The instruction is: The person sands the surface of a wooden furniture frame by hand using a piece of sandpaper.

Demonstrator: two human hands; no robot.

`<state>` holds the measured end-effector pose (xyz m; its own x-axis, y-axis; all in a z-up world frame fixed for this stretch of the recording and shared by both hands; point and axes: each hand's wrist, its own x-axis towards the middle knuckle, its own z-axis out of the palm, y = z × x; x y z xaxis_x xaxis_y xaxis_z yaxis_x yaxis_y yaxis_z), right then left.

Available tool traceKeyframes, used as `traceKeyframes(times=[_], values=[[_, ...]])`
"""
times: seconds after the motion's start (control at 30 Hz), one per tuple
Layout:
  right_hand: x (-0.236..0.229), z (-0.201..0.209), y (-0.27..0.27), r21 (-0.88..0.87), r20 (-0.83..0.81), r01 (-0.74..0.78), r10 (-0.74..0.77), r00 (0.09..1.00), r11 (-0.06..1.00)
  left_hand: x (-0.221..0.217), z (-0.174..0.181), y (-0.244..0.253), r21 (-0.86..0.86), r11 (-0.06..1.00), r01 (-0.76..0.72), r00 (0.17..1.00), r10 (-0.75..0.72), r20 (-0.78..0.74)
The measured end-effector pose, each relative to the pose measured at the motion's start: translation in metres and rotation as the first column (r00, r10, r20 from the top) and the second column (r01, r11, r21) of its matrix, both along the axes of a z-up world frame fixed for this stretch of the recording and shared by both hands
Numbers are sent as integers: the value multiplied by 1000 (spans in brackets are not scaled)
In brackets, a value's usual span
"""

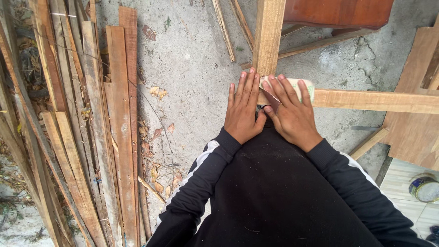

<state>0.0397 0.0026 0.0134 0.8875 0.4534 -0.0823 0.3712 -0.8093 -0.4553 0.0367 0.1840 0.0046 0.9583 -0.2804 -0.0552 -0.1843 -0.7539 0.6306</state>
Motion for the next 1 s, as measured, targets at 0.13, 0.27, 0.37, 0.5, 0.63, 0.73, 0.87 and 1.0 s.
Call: traceKeyframes(times=[0.13, 0.27, 0.37, 0.5, 0.63, 0.73, 0.87, 1.0], values=[[-4, 0, -29, -5, 53, 184, -183, 982, 983, -5, 6, -10, 104, 994, 37, 999, -39, 17], [-16, -10, -26, 30, 60, 276, -278, 959, 961, -7, 5, -23, 130, 988, 87, 994, -95, 54], [-15, -20, -38, 18, 81, 258, -259, 963, 966, -4, 4, -34, 131, 983, 124, 989, -133, 58], [-19, -19, -79, 54, 101, 397, -401, 911, 916, -3, 1, -46, 141, 979, 148, 986, -157, 58], [-20, -16, -92, 78, 113, 504, -510, 853, 860, 2, -7, -58, 187, 970, 156, 982, -173, 76], [-19, -22, -76, 88, 131, 476, -484, 865, 875, 2, -9, -64, 184, 970, 160, 980, -179, 91], [-20, -15, -76, 78, 80, 379, -385, 920, 922, 6, -6, -70, 206, 965, 161, 978, -183, 95], [-21, -8, -115, 105, 69, 496, -503, 861, 862, 7, -1, -77, 212, 963, 163, 978, -186, 92]])
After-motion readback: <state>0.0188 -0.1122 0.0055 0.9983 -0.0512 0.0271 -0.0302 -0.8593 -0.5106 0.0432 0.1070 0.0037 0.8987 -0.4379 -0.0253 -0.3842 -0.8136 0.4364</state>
